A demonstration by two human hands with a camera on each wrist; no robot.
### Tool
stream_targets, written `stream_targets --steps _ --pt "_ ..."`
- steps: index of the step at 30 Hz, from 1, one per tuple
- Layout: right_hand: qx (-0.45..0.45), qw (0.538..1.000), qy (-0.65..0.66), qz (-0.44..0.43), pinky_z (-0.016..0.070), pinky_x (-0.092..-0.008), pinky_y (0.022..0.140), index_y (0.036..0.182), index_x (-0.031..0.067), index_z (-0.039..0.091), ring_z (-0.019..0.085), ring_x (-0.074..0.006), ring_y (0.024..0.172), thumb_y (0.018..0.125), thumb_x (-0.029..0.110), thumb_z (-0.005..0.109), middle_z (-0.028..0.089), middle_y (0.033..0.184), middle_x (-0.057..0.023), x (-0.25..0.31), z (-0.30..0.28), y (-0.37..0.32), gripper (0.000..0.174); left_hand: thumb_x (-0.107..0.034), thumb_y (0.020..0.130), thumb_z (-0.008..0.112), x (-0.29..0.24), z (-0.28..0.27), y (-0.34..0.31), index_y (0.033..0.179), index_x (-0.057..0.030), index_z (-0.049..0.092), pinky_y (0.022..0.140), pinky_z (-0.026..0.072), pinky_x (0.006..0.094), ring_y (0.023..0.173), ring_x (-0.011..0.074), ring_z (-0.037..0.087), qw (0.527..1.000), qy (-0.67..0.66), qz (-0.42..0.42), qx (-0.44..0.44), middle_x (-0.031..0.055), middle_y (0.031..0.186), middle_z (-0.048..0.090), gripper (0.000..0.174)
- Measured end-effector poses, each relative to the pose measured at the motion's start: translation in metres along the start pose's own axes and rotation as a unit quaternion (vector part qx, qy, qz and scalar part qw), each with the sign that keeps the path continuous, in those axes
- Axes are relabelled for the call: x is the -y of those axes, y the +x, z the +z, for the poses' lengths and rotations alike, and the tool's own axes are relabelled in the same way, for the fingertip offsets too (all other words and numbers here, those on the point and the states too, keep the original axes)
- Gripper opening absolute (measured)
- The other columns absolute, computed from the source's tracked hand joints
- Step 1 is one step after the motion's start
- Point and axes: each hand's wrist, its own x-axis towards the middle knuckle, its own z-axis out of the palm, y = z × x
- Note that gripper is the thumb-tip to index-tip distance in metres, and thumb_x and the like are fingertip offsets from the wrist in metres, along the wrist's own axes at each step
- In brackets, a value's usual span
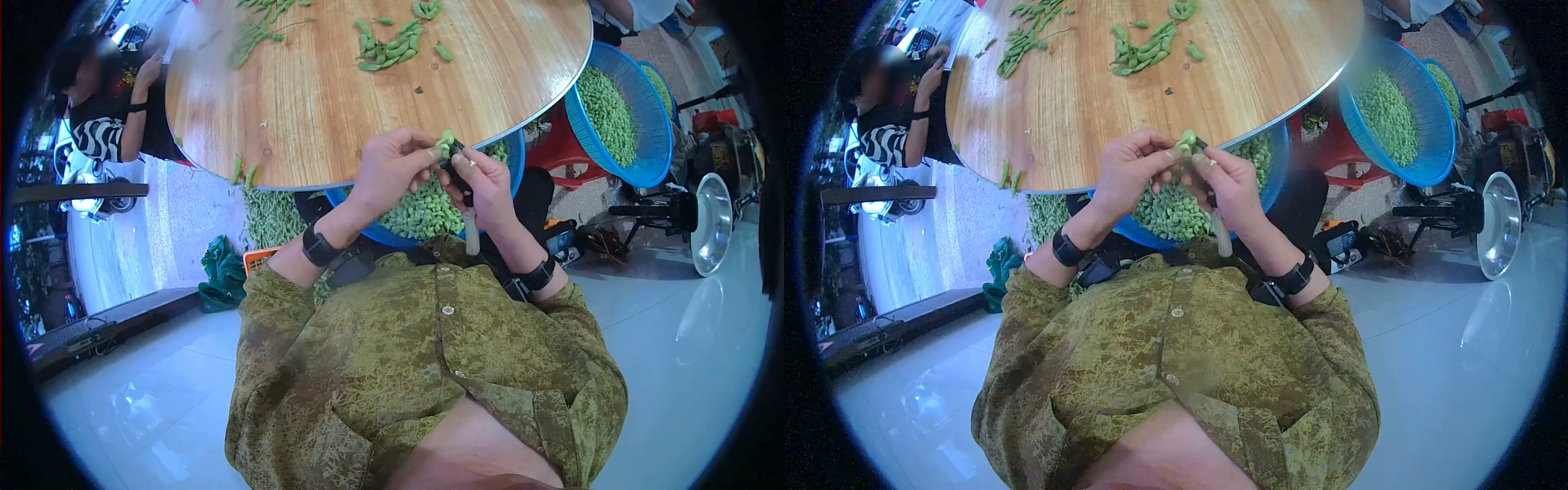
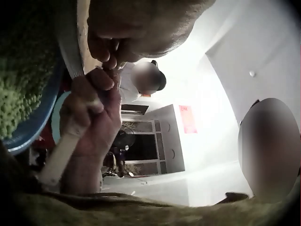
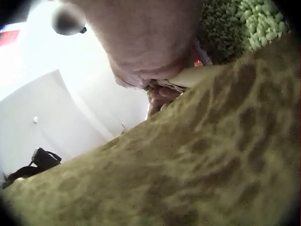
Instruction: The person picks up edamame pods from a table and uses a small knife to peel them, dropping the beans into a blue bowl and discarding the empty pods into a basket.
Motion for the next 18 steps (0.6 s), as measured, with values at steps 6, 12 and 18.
stream_targets --steps 6,12,18 --pt "-0.115 0.898 -0.365 -0.217 0.0382 -0.0194 0.052 0.113 -0.0002 0.056 0.047 -0.006 0.058 0.09 0.007 0.059 0.056 0.076 0.0006 0.001 0.004 0.0 0.024 -0.007 0.087 0.062 0.011 0.012 -0.005 0.098 0.001 0.064 0.049 0.041 0.0204 0.058 0.0041 0.054 0.988 0.126 0.093 -0.016 0.0005 0.071 0.061 0.013" --pt "-0.049 0.796 -0.552 -0.245 0.0453 -0.0277 0.06 0.104 0.0002 0.059 0.056 -0.0185 0.065 0.082 0.006 0.066 0.055 0.075 -0.0081 0.013 -0.011 0.004 0.025 -0.004 0.087 0.061 0.009 0.014 -0.015 0.098 0.0013 0.063 0.052 0.0452 0.0218 0.06 0.0055 0.056 0.96 0.213 0.182 -0.004 0.002 0.075 0.063 0.013" --pt "0.038 0.779 -0.553 -0.293 0.046 -0.0353 0.061 0.1 -0.0008 0.056 0.058 -0.0304 0.07 0.074 0.004 0.065 0.054 0.079 -0.0153 0.015 -0.014 0.005 0.028 -0.003 0.087 0.06 0.017 0.012 -0.021 0.103 0.0007 0.062 0.05 0.0469 0.0208 0.062 0.0058 0.057 0.983 0.16 0.08 0.029 0.0027 0.076 0.063 0.017"
